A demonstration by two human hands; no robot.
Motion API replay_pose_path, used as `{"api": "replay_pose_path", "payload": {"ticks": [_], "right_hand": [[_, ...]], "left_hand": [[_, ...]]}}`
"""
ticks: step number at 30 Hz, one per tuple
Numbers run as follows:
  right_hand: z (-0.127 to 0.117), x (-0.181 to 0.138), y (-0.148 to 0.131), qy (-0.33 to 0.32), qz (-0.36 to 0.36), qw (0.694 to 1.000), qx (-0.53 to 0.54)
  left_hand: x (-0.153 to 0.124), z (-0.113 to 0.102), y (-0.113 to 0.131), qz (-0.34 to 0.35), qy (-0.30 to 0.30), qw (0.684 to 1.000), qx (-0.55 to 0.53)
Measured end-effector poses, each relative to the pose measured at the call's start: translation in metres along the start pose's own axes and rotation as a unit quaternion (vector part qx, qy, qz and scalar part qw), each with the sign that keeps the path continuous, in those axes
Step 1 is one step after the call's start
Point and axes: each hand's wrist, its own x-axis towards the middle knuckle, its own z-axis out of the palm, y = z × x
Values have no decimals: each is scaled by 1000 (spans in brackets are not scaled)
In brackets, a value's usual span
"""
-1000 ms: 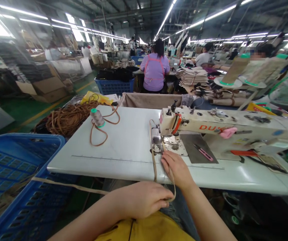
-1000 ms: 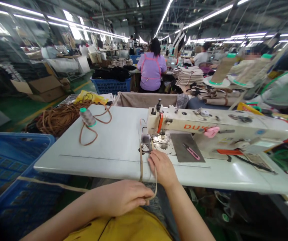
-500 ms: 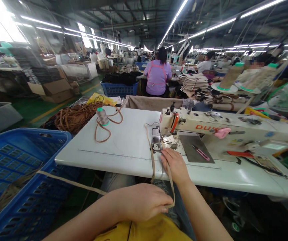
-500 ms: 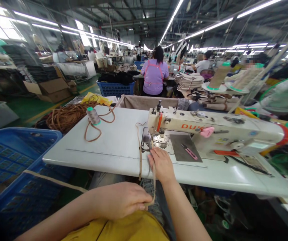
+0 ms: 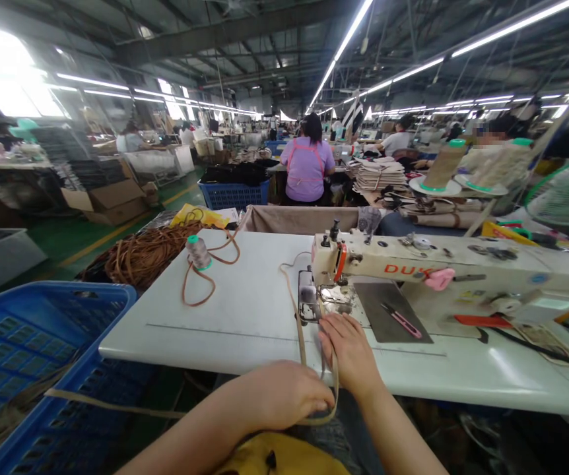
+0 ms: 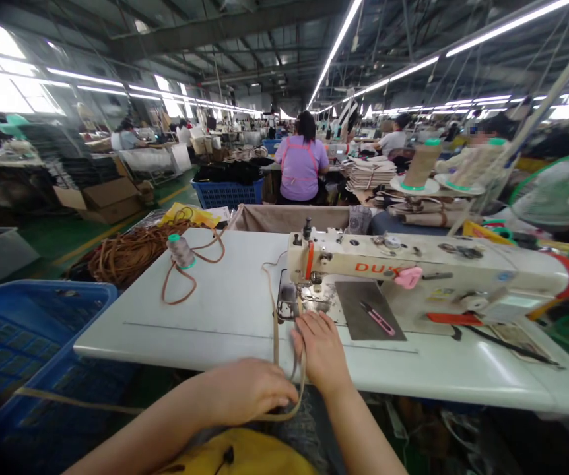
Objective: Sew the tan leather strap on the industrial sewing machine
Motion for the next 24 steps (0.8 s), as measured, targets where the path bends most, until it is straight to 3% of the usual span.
{"api": "replay_pose_path", "payload": {"ticks": [4,8,12,17,24], "right_hand": [[-4,0,-1,0,-3,1000,12],[-7,2,-3,-5,4,1000,16],[-6,2,-2,-9,14,1000,21],[-2,-1,0,-1,15,1000,27],[-2,-3,1,10,28,998,52]], "left_hand": [[15,-25,-40,-165,131,976,-59],[36,-52,-101,-310,251,916,-36],[57,-72,-152,-418,320,850,-2],[86,-86,-181,-453,349,820,-20],[98,-86,-194,-407,402,801,-174]]}}
